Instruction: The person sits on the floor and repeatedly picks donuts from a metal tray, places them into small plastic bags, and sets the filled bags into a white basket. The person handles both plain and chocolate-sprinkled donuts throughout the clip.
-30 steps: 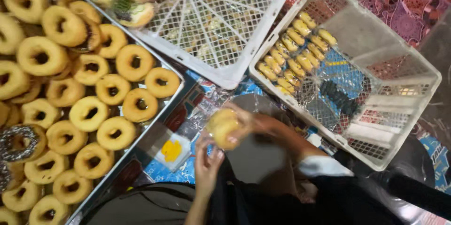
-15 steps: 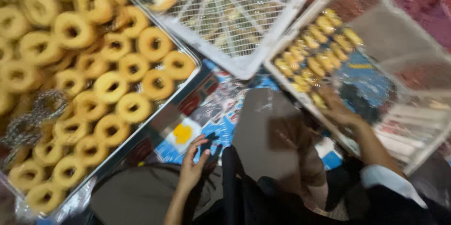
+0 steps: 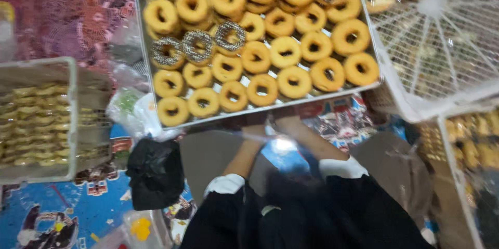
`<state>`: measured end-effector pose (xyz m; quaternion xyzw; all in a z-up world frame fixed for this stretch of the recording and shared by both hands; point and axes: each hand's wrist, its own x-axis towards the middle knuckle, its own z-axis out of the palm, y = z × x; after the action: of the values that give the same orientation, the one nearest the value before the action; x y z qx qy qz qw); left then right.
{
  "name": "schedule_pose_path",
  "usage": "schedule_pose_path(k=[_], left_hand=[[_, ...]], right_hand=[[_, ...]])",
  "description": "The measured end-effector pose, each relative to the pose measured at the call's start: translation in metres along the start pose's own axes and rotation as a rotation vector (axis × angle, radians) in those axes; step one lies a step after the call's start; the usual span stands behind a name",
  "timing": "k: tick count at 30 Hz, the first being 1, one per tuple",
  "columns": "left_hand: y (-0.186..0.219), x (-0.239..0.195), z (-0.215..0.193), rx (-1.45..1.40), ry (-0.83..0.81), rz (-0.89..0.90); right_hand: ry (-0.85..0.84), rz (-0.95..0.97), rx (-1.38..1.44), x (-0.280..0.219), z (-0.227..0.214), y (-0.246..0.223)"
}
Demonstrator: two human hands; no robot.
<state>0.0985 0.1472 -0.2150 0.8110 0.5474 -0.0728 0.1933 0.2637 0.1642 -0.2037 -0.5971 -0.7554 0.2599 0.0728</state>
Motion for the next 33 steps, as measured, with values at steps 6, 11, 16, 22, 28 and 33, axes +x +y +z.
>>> schedule_pose_path(k=[6, 11, 16, 22, 28, 33], left_hand=[[0.008, -0.005, -0.008, -0.117, -0.170, -0.178], [0.010, -0.073, -0.034, -0.916, 0.553, -0.067], [-0.025, -0.139, -0.091, -2.780, 0.077, 0.018], [-0.073, -0.117, -0.181, -2.720, 0.580, -0.314], [-0.053, -0.091, -0.205, -2.839, 0.401, -0.061], [-0.013, -0.086, -0.196, -2.768, 0.363, -0.141]], right_hand=[[-0.198, 0.119, 0.055, -0.002, -0.010, 0.030], [-0.221, -0.059, 0.569, -0.063, -0.075, -0.041], [-0.104, -0.598, 0.281, -0.115, -0.130, -0.165], [0.498, 0.049, 0.015, 0.080, -0.193, -0.172], [0.543, -0.233, 0.650, 0.030, -0.209, -0.177], [0.509, -0.101, 1.098, -0.123, -0.193, -0.172]])
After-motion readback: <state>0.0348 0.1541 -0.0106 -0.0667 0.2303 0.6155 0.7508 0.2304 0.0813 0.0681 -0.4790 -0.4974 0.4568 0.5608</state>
